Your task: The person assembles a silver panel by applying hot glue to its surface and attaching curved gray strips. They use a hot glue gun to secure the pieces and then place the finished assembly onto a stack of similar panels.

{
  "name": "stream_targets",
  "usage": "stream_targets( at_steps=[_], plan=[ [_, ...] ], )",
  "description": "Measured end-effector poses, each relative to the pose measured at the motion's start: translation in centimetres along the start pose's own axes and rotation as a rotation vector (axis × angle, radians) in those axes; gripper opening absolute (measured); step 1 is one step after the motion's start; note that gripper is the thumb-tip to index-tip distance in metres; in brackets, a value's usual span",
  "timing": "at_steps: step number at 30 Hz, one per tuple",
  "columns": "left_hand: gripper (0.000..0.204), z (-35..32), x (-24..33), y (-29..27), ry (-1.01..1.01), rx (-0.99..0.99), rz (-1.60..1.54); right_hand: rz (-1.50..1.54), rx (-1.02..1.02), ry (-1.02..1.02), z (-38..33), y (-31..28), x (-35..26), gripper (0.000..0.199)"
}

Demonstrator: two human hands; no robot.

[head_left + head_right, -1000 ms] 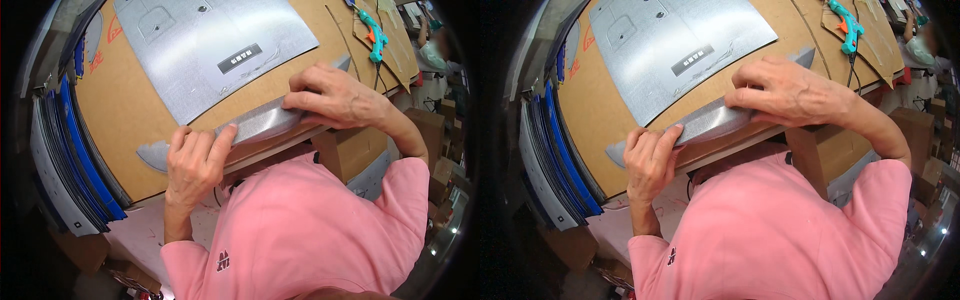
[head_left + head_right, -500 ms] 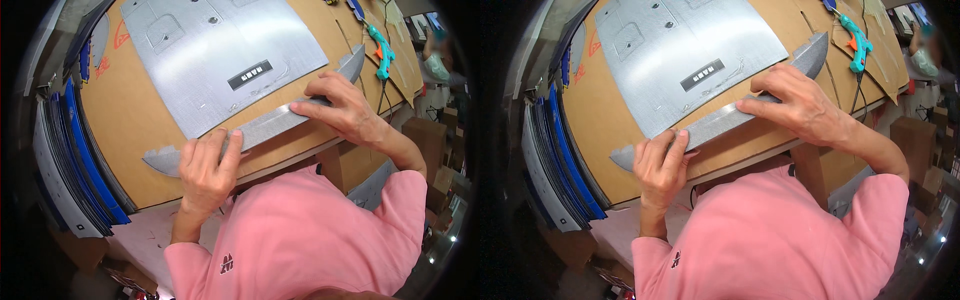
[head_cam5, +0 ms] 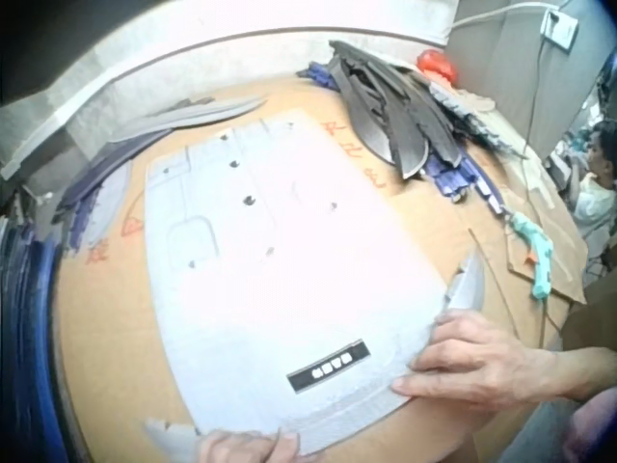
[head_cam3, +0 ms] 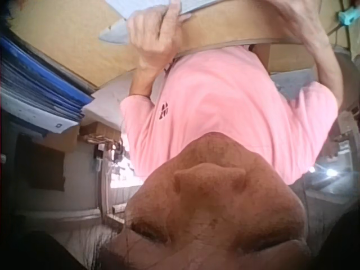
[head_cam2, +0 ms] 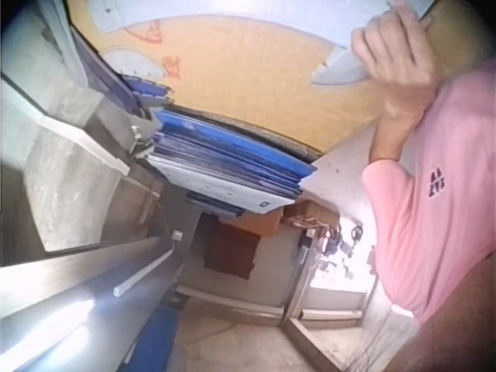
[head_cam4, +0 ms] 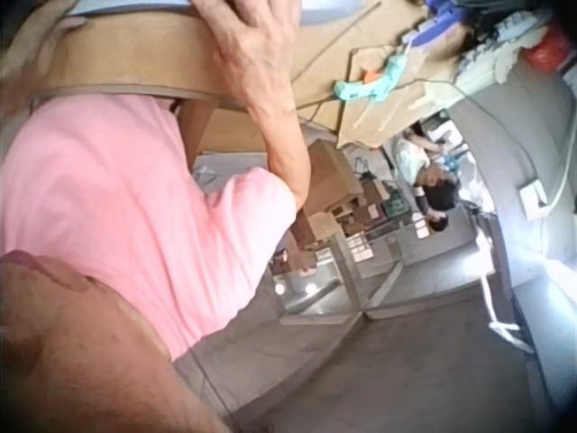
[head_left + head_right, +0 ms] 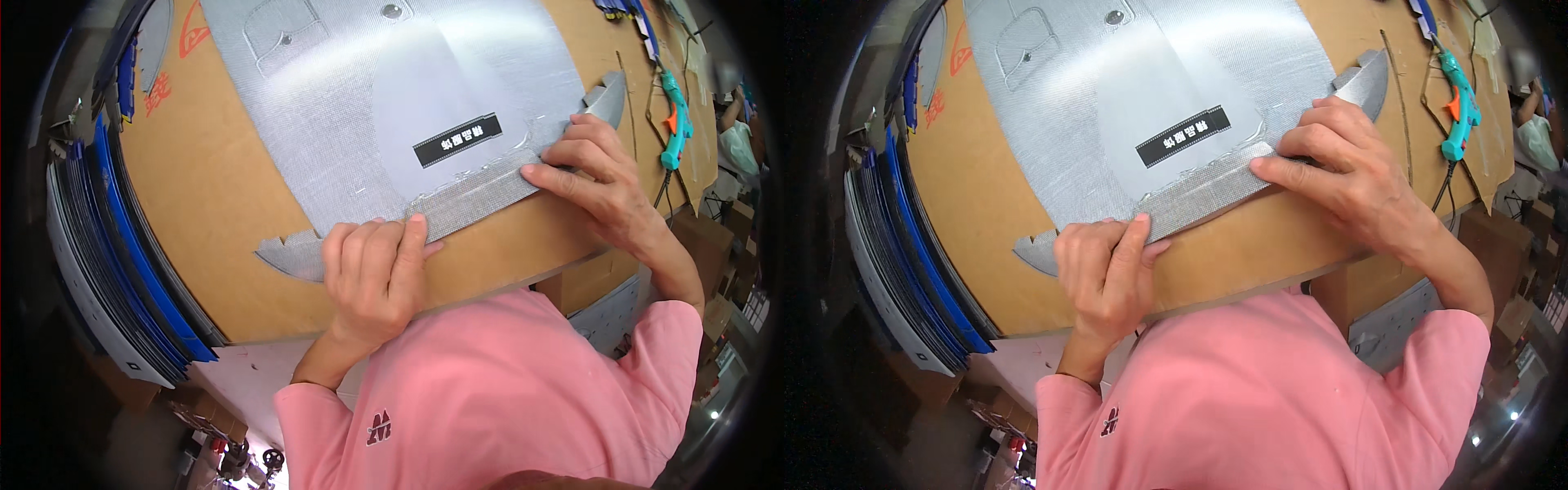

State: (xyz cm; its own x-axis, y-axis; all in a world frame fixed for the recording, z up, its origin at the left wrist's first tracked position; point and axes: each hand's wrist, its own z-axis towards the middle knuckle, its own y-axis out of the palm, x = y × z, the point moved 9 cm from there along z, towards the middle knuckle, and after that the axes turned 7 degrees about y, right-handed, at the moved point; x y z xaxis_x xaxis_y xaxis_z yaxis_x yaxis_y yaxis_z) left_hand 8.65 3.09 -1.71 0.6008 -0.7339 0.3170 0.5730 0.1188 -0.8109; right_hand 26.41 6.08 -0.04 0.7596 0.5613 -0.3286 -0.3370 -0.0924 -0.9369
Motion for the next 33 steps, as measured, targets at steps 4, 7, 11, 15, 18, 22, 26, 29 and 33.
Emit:
stream_targets(
  at_steps=[4,7,11,15,18,22,26,29,33],
  plan=[
    [0.029,0.4,-0.2,0.2,-0.031,-0.100,0.017,-0.029,-0.024,0.036,0.2,0.1,0.4,0.037],
    [0.030,0.6,-0.2,0.5,-0.025,-0.113,0.006,-0.043,-0.012,0.048,0.2,0.2,0.5,0.035],
    [0.039,0.6,-0.5,0.8,-0.040,-0.137,-0.022,-0.080,-0.001,0.056,0.4,0.3,0.4,0.034],
    [0.034,1.0,-0.5,0.9,0.007,-0.132,-0.059,-0.097,0.041,0.049,0.1,0.1,0.5,0.037],
    [0.034,1.1,-0.4,1.1,0.006,-0.163,-0.052,-0.096,0.025,0.083,-0.1,0.2,0.7,0.040],
    [0.032,1.5,-0.4,1.3,-0.018,-0.203,0.007,-0.102,0.041,0.102,-0.3,0.1,1.2,0.037],
    [0.033,1.0,-0.2,1.2,0.002,-0.218,0.048,-0.094,0.048,0.103,-0.4,0.1,1.1,0.035],
    [0.034,0.7,-1.1,0.7,0.057,-0.243,0.049,-0.120,0.050,0.076,-0.5,0.5,0.0,0.029],
    [0.031,0.6,-1.9,-0.7,0.057,-0.241,0.044,-0.081,0.050,0.033,-0.5,1.1,-1.5,0.027]
  ],
)
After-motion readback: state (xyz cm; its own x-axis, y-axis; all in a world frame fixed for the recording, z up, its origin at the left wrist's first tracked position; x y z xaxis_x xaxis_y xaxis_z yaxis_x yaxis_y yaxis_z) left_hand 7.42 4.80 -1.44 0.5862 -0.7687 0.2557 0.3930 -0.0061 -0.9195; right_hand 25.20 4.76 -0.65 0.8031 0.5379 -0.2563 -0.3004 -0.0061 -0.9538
